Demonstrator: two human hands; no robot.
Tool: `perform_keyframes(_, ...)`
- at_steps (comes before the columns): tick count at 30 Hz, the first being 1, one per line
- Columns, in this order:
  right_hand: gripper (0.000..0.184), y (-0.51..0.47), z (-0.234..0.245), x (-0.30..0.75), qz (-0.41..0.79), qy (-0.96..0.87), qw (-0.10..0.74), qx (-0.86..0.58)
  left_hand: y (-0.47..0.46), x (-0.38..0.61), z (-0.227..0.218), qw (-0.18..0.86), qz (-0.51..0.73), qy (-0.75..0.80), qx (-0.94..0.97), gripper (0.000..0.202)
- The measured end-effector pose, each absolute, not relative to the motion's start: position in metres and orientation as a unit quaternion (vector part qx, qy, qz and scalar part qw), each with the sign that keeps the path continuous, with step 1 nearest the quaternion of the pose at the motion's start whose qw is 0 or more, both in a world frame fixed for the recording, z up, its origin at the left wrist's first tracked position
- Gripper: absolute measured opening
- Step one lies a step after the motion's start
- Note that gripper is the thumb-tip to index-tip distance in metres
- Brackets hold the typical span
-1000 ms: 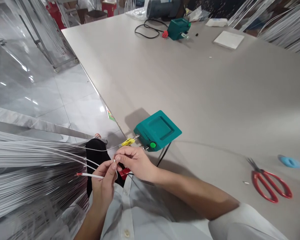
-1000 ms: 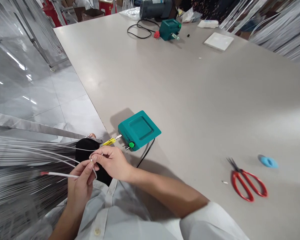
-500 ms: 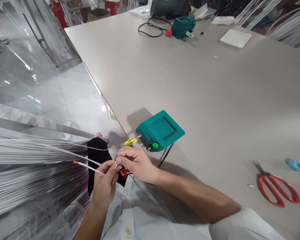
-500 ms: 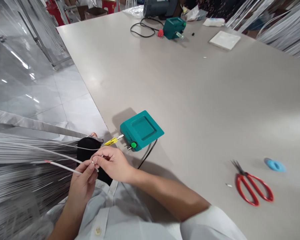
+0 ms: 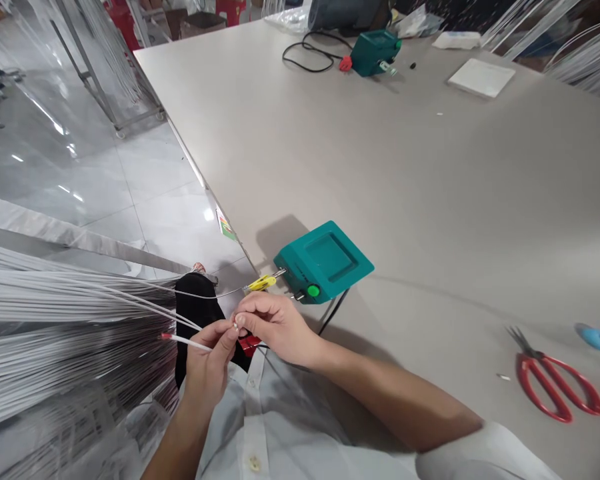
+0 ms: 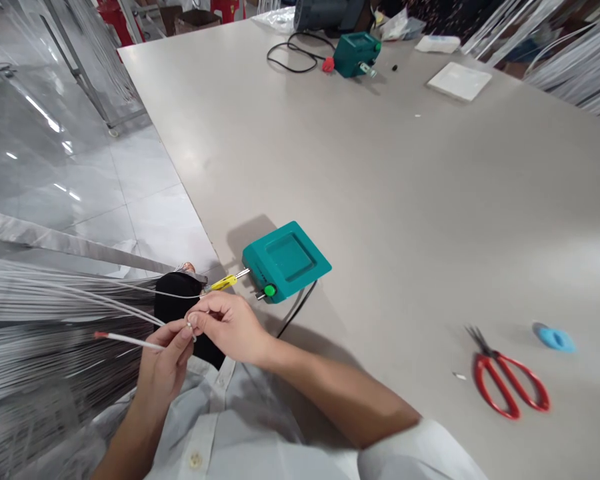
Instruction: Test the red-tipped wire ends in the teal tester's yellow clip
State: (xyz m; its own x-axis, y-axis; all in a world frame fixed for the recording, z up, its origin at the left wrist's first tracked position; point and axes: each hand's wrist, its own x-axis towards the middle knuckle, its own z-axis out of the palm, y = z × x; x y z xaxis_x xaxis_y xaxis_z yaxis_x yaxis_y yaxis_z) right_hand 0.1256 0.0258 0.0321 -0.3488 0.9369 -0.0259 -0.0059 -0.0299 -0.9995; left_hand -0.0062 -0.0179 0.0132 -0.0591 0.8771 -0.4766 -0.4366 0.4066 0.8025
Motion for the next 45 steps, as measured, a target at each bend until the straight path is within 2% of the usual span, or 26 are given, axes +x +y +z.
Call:
perform_keyframes(5,0.018,0.022,0.030,0.127,0.384,-0.700,0.410,-0.441,-0.018,-0.001,0.016,0.617,0.521,0.555,0.200,0.013)
perform_keyframes(10,0.018,0.024,0.025,0.134,0.163,-0.835,0.350,-0.392,-0.018,0.003,0.015,0.613,0.527,0.555,0.199,0.012)
perform_keyframes(13,0.023,0.028,0.027,0.137,0.104,-0.870,0.311,-0.368,-0.017,0.005,0.012,0.592,0.527,0.576,0.201,0.016)
perform_keyframes(16,0.022,0.030,0.031,0.140,0.156,-0.871,0.309,-0.349,-0.016,0.004,0.009,0.547,0.521,0.615,0.226,0.020)
perform_keyframes(20,0.016,0.030,0.036,0.141,0.362,-0.756,0.408,-0.362,-0.013,-0.004,0.008,0.505,0.524,0.634,0.261,0.020)
perform_keyframes(23,0.016,0.030,0.036,0.138,0.438,-0.673,0.428,-0.415,-0.013,-0.008,0.008,0.490,0.524,0.637,0.281,0.020)
perform_keyframes(30,0.008,0.029,0.031,0.124,0.435,-0.668,0.396,-0.456,-0.018,-0.006,0.010,0.479,0.501,0.612,0.381,0.009)
perform_keyframes(38,0.011,0.018,0.024,0.122,0.349,-0.735,0.402,-0.421,-0.014,-0.003,0.005,0.460,0.573,0.631,0.248,0.012)
perform_keyframes(45,0.010,0.024,0.031,0.122,0.402,-0.675,0.408,-0.466,-0.016,0.000,0.009,0.476,0.562,0.613,0.285,0.010)
